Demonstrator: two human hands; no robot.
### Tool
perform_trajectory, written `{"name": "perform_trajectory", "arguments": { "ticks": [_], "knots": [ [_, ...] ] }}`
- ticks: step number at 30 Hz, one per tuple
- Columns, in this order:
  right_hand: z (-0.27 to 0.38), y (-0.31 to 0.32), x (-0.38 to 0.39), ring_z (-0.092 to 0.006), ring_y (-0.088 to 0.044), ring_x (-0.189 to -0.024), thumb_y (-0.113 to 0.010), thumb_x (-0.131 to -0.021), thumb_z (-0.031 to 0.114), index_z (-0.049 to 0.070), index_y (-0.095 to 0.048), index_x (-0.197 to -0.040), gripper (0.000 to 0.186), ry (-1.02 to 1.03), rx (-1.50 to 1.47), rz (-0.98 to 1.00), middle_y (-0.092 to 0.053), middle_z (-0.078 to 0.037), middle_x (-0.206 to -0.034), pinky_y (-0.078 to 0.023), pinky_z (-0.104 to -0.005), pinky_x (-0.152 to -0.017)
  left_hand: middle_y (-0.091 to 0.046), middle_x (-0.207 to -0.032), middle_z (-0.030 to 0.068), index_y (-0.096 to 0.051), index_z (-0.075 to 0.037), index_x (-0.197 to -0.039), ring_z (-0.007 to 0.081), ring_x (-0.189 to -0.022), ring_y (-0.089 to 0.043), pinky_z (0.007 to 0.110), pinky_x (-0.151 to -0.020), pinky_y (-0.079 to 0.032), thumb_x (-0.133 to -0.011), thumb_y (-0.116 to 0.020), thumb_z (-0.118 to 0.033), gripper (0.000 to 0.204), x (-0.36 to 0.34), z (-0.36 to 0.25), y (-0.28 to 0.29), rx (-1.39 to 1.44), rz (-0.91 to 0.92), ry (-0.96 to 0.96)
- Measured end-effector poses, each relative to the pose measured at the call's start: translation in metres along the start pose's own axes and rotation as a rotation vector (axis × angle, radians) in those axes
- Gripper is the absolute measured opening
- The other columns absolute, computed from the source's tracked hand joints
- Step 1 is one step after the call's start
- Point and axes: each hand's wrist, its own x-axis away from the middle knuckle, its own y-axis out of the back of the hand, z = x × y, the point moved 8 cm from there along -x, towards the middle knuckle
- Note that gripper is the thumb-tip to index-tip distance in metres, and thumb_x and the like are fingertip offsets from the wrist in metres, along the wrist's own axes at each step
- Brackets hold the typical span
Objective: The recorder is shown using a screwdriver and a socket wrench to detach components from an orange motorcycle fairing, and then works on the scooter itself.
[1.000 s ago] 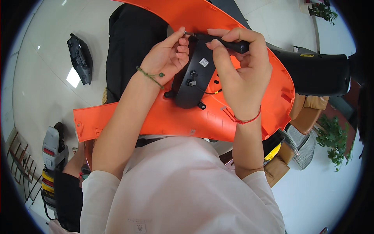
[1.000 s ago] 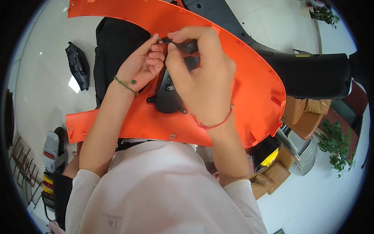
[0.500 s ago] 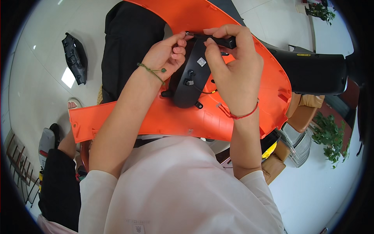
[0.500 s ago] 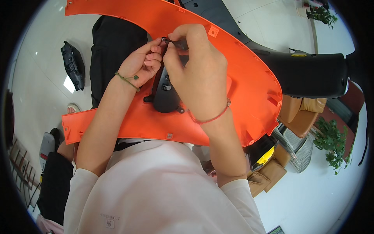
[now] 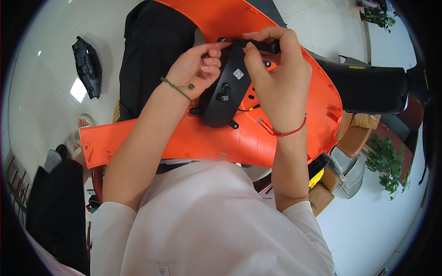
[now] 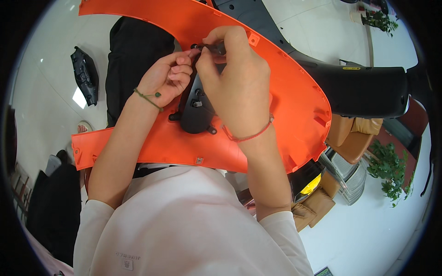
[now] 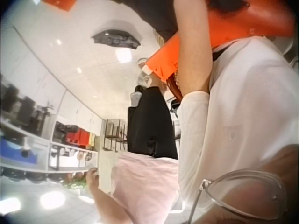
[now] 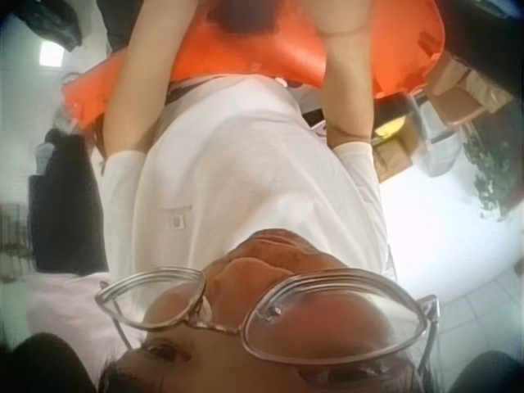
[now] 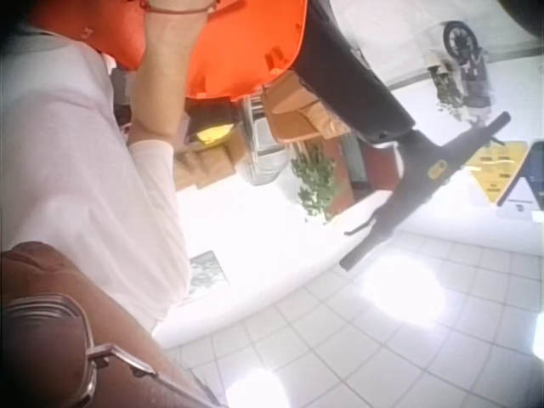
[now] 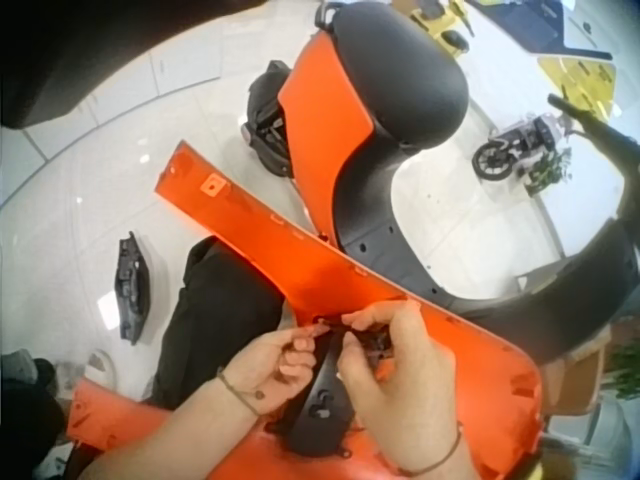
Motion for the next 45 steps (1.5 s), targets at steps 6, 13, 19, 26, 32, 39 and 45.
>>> {"name": "perform_trajectory", "arguments": {
  "ticks": [6, 13, 19, 26, 32, 39, 45],
  "knots": [
    [0.004, -0.003, -0.001, -0.0144, -0.069, -0.081, -0.064, -0.084, 0.000, 0.000, -0.054, -0.099, 0.018, -0.013, 0.012, 0.014, -0.069, -0.009, -0.094, -0.053, -0.0237, -0.065, -0.047, -0.072, -0.0012, -0.047, 0.007, -0.119, 0.0036, -0.054, -0.041, 0.016, -0.042, -0.034, -0.095, -0.046, -0.005, 0.027, 0.004, 0.004, -0.002, 0.068, 0.025, 0.025],
    [0.003, -0.009, -0.004, -0.0136, -0.069, -0.077, -0.065, -0.084, 0.001, 0.002, -0.054, -0.100, 0.019, 0.006, 0.007, 0.033, -0.069, -0.007, -0.092, -0.053, -0.0228, -0.060, -0.047, -0.073, -0.0013, -0.047, 0.007, -0.121, 0.0039, -0.056, -0.041, 0.016, -0.043, -0.034, -0.093, -0.047, -0.008, 0.032, 0.004, 0.005, 0.000, 0.046, 0.009, -0.033],
    [0.003, -0.007, -0.003, -0.0147, -0.069, -0.077, -0.066, -0.084, 0.002, 0.002, -0.054, -0.101, 0.020, -0.011, 0.029, 0.001, -0.069, -0.008, -0.091, -0.053, -0.0230, -0.059, -0.047, -0.072, -0.0020, -0.051, 0.006, -0.118, 0.0038, -0.056, -0.041, 0.016, -0.043, -0.033, -0.092, -0.049, -0.010, 0.030, 0.004, 0.005, 0.002, 0.002, -0.022, -0.064],
    [0.012, -0.010, -0.005, -0.0159, -0.071, -0.078, -0.069, -0.085, 0.006, 0.004, -0.058, -0.102, 0.021, 0.066, 0.123, 0.037, -0.070, -0.007, -0.089, -0.053, -0.0239, -0.060, -0.050, -0.070, -0.0024, -0.055, 0.002, -0.103, 0.0034, -0.057, -0.044, 0.017, -0.050, -0.036, -0.092, -0.053, -0.008, 0.015, 0.005, -0.012, 0.015, -0.467, -0.277, -0.364],
    [0.009, -0.010, -0.006, -0.0172, -0.070, -0.076, -0.071, -0.086, 0.014, 0.005, -0.061, -0.109, 0.026, 0.009, 0.263, 0.085, -0.069, -0.009, -0.088, -0.053, -0.0241, -0.060, -0.052, -0.068, 0.0022, -0.062, -0.005, -0.107, 0.0131, -0.059, -0.050, 0.029, -0.059, -0.043, -0.085, -0.064, -0.010, 0.023, 0.026, -0.042, -0.031, -1.259, -0.301, -0.844],
    [0.027, 0.000, -0.010, -0.0259, -0.061, -0.068, -0.064, -0.087, 0.019, 0.006, -0.063, -0.110, 0.027, 0.253, 0.400, -0.025, -0.059, -0.010, -0.084, -0.050, -0.0355, -0.058, -0.058, -0.076, 0.0056, -0.068, -0.009, -0.102, 0.0209, -0.070, -0.058, 0.033, -0.065, -0.047, -0.085, -0.066, -0.017, 0.019, 0.040, -0.042, -0.053, -1.577, -0.289, -1.004],
    [0.038, 0.009, -0.018, -0.0209, -0.059, -0.067, -0.058, -0.090, 0.010, 0.002, -0.066, -0.108, 0.021, 0.269, 0.421, 0.092, -0.060, -0.010, -0.080, -0.048, -0.0315, -0.061, -0.051, -0.071, 0.0041, -0.067, -0.005, -0.106, 0.0136, -0.061, -0.049, 0.028, -0.058, -0.042, -0.087, -0.063, -0.010, 0.020, 0.042, -0.038, -0.060, -1.678, -0.220, -1.169]
  ]
}}
